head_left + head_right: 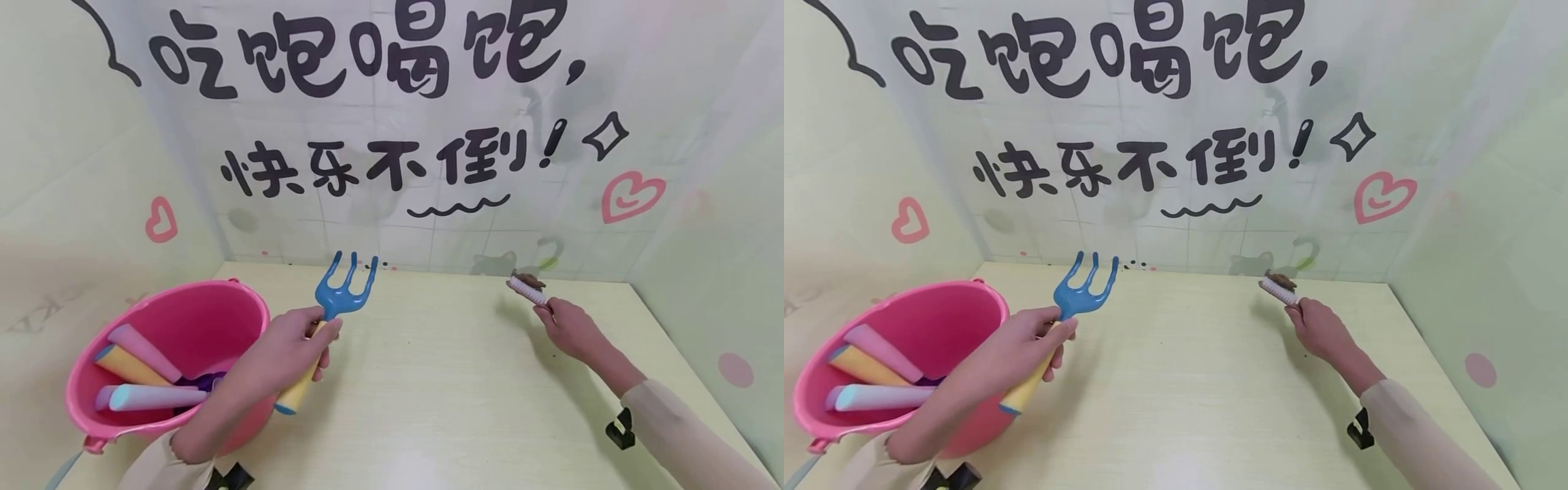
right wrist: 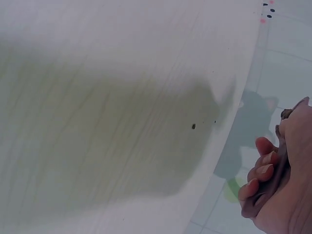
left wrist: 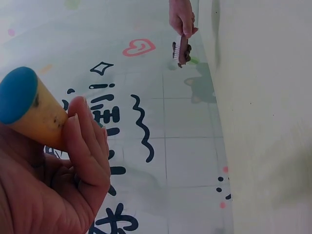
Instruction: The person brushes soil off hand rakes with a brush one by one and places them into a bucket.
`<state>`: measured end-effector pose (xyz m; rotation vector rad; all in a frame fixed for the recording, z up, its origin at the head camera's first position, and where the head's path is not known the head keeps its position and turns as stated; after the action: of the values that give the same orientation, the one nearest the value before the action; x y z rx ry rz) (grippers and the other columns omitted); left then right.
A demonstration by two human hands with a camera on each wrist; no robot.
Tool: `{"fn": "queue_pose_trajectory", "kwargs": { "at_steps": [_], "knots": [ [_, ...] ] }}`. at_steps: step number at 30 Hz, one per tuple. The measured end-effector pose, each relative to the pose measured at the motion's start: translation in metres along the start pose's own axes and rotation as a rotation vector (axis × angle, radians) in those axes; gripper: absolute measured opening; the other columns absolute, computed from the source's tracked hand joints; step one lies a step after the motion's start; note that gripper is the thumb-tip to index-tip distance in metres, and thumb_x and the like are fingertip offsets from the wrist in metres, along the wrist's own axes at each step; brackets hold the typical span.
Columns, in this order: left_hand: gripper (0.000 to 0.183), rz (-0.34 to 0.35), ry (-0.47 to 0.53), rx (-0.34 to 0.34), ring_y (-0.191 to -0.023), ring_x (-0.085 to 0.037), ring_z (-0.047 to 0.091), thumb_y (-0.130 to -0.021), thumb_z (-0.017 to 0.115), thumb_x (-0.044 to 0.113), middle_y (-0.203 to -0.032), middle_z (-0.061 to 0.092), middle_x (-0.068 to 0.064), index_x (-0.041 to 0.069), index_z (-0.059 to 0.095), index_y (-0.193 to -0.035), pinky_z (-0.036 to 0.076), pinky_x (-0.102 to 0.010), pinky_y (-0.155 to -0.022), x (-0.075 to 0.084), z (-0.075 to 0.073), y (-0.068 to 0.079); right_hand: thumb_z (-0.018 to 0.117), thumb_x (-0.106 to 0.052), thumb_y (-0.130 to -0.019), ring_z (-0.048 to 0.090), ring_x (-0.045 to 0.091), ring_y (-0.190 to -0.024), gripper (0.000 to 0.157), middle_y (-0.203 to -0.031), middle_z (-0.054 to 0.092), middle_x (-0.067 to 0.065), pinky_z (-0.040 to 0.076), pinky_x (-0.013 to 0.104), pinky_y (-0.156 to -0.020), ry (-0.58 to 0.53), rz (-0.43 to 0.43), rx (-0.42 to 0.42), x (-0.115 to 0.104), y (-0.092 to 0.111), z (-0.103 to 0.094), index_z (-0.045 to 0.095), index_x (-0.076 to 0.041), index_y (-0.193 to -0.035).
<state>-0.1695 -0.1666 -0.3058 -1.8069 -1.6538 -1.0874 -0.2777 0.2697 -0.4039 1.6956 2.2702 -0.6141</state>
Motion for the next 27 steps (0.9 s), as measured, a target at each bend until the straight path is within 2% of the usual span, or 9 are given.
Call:
{"fn": "queue_pose_trajectory", "kwargs": {
  "at_steps": [5, 10, 13, 17, 21, 27],
  "knots": [
    [0.033, 0.002, -0.012, 0.024, -0.059, -0.024, 0.063, -0.104, 0.06, 0.036, -0.073, 0.062, -0.01, 0.004, 0.058, -0.109, 0.051, -0.037, -0.062, 0.005, -0.013, 0.006, 0.057, -0.015, -0.104, 0.041, 0.02, -0.057, 0.027, -0.067, 0.045, 0.004, 0.035, 0.037, -0.051, 0.028, -0.033, 0.051, 0.009, 0.005, -0.005, 0.048, -0.006, -0.08],
    [0.037, -0.017, -0.042, 0.038, -0.059, -0.024, 0.063, -0.102, 0.061, 0.041, -0.074, 0.063, -0.009, 0.006, 0.057, -0.11, 0.052, -0.037, -0.06, 0.009, -0.025, 0.017, 0.06, -0.015, -0.102, 0.04, 0.02, -0.058, 0.028, -0.067, 0.044, 0.003, 0.034, 0.036, -0.051, 0.038, -0.037, 0.059, 0.016, 0.007, -0.008, 0.048, -0.007, -0.078],
    [0.04, -0.012, -0.087, 0.042, -0.058, -0.024, 0.063, -0.1, 0.062, 0.046, -0.074, 0.063, -0.008, 0.007, 0.057, -0.109, 0.053, -0.035, -0.058, 0.01, -0.036, 0.026, 0.061, -0.015, -0.102, 0.041, 0.02, -0.059, 0.028, -0.067, 0.044, 0.003, 0.034, 0.036, -0.052, 0.047, -0.034, 0.057, 0.019, 0.008, -0.009, 0.048, -0.007, -0.078],
    [0.046, 0.019, -0.188, 0.067, -0.055, -0.022, 0.062, -0.1, 0.058, 0.053, -0.071, 0.063, -0.005, 0.008, 0.056, -0.101, 0.052, -0.032, -0.059, 0.01, -0.057, 0.039, 0.063, -0.014, -0.102, 0.041, 0.02, -0.059, 0.028, -0.067, 0.044, 0.003, 0.034, 0.037, -0.052, 0.056, -0.034, 0.055, 0.022, 0.009, -0.011, 0.049, -0.006, -0.078],
    [0.046, 0.024, -0.254, 0.069, -0.053, -0.02, 0.06, -0.102, 0.053, 0.054, -0.068, 0.061, -0.003, 0.009, 0.055, -0.092, 0.049, -0.03, -0.058, 0.002, -0.076, 0.051, 0.063, -0.014, -0.101, 0.041, 0.019, -0.058, 0.028, -0.067, 0.044, 0.003, 0.034, 0.036, -0.051, 0.058, -0.031, 0.051, 0.024, 0.011, -0.012, 0.049, -0.006, -0.078],
    [0.04, -0.036, -0.258, 0.019, -0.059, -0.019, 0.062, -0.106, 0.052, 0.046, -0.072, 0.06, -0.005, 0.007, 0.056, -0.094, 0.051, -0.029, -0.058, -0.022, -0.09, 0.064, 0.063, -0.014, -0.101, 0.041, 0.019, -0.058, 0.025, -0.067, 0.046, 0.003, 0.034, 0.036, -0.05, 0.054, -0.025, 0.043, 0.026, 0.011, -0.014, 0.052, -0.005, -0.08]
  ]
}}
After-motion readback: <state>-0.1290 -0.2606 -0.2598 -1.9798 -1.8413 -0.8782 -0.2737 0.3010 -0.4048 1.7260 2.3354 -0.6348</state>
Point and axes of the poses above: each hand's wrist, its own y-axis away from the middle knuckle, its own z-axis out of the palm, x = y × z, the point moved 7 cm from there along -y, towards the middle knuckle
